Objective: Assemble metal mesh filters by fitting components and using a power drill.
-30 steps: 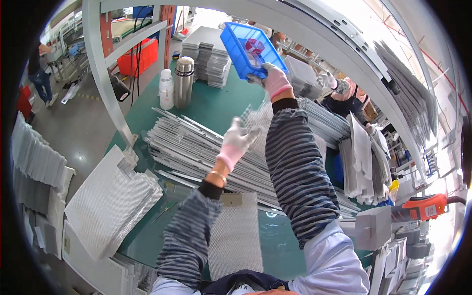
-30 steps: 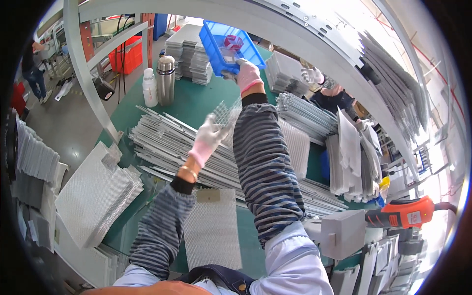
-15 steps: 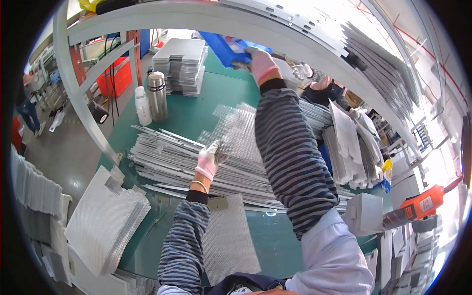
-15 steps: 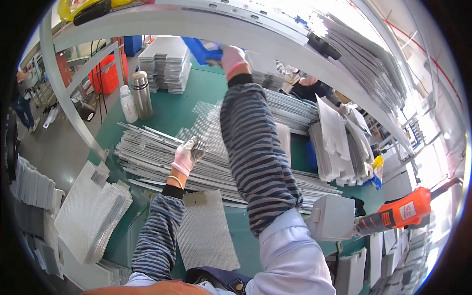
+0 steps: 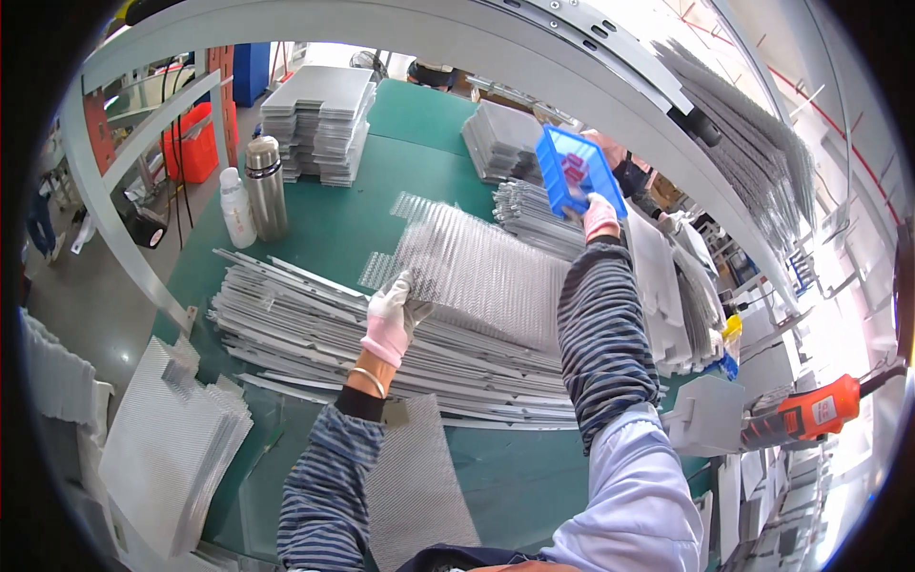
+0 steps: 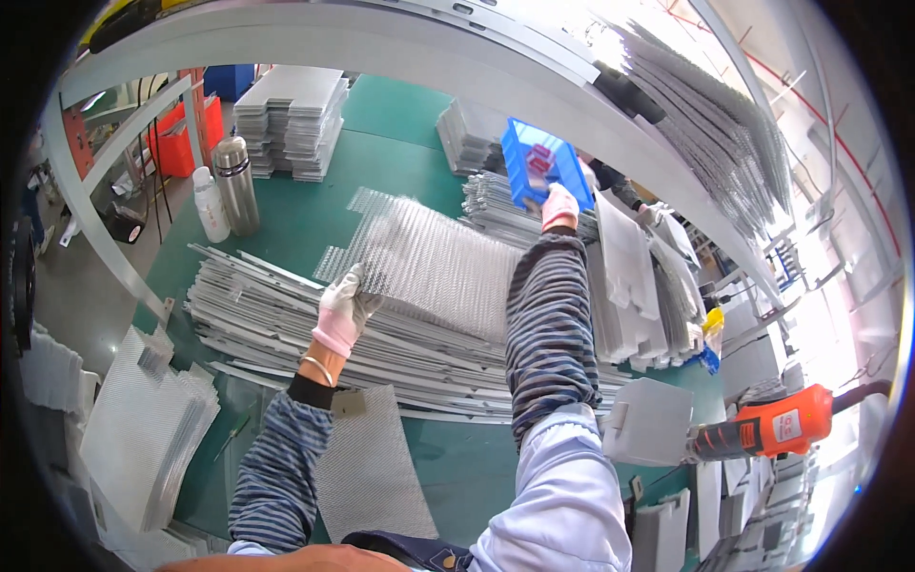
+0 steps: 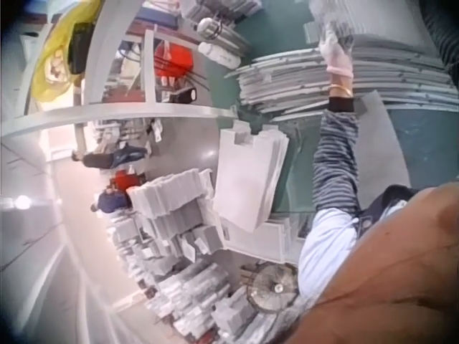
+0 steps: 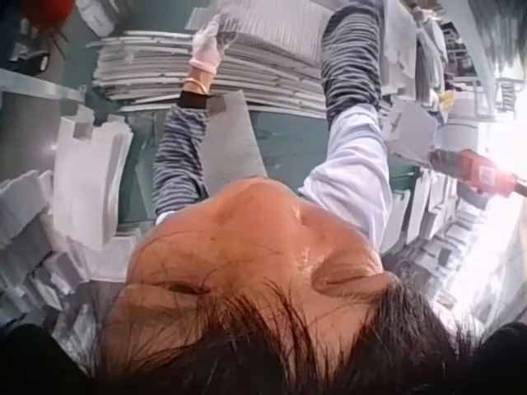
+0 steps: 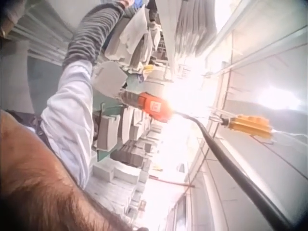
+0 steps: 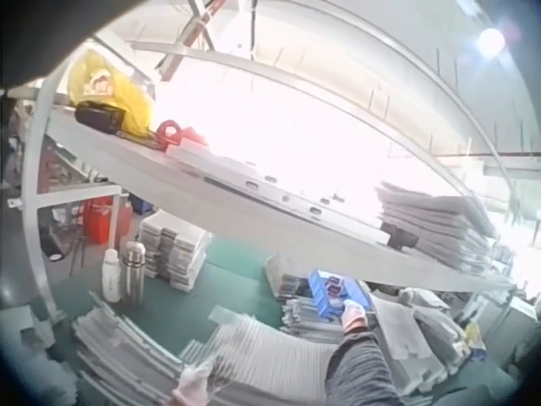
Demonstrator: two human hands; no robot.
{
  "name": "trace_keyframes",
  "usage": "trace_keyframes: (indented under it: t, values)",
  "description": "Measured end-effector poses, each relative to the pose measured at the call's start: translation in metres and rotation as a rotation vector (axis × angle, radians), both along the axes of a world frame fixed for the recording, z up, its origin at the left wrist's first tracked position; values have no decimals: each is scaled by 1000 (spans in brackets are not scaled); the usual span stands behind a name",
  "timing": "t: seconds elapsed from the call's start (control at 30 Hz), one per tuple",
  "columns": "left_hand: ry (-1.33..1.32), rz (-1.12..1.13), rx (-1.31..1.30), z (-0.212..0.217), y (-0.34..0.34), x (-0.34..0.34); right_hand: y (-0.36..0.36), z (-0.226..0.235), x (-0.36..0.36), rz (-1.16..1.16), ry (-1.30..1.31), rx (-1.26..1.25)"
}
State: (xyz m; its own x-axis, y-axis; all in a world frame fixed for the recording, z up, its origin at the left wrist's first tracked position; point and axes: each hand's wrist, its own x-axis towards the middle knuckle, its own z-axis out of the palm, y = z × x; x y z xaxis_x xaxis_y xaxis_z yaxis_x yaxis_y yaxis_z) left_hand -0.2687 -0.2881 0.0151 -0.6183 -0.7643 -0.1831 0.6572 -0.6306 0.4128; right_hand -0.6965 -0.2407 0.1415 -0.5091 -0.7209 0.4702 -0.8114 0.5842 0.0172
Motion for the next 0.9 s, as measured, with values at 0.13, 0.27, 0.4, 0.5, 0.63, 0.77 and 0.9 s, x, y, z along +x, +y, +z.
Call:
trace_keyframes:
  t: [0.13, 0.27, 0.4, 0.5, 0.63, 0.77, 0.9]
  values:
    - [-12, -78, -104, 36, 21, -15, 61, 8, -88, -145, 61, 14]
    - [-49, -154, -200, 36, 16, 10, 41, -40, -70, -185, -46, 48]
    - [69, -155, -116, 28, 15, 12, 32, -58, -58, -205, -81, 50]
    - [107, -145, -45, 33, 13, 8, 30, -62, -74, -204, -108, 69]
    - [50, -163, -63, 30, 11, 3, 21, -86, -104, -119, -167, -41]
    - [35, -213, -81, 43, 21, -5, 19, -81, -152, -188, -1476, -1146]
    - [-3, -128, -169, 58, 16, 22, -40, -154, -126, -229, -1389, -909]
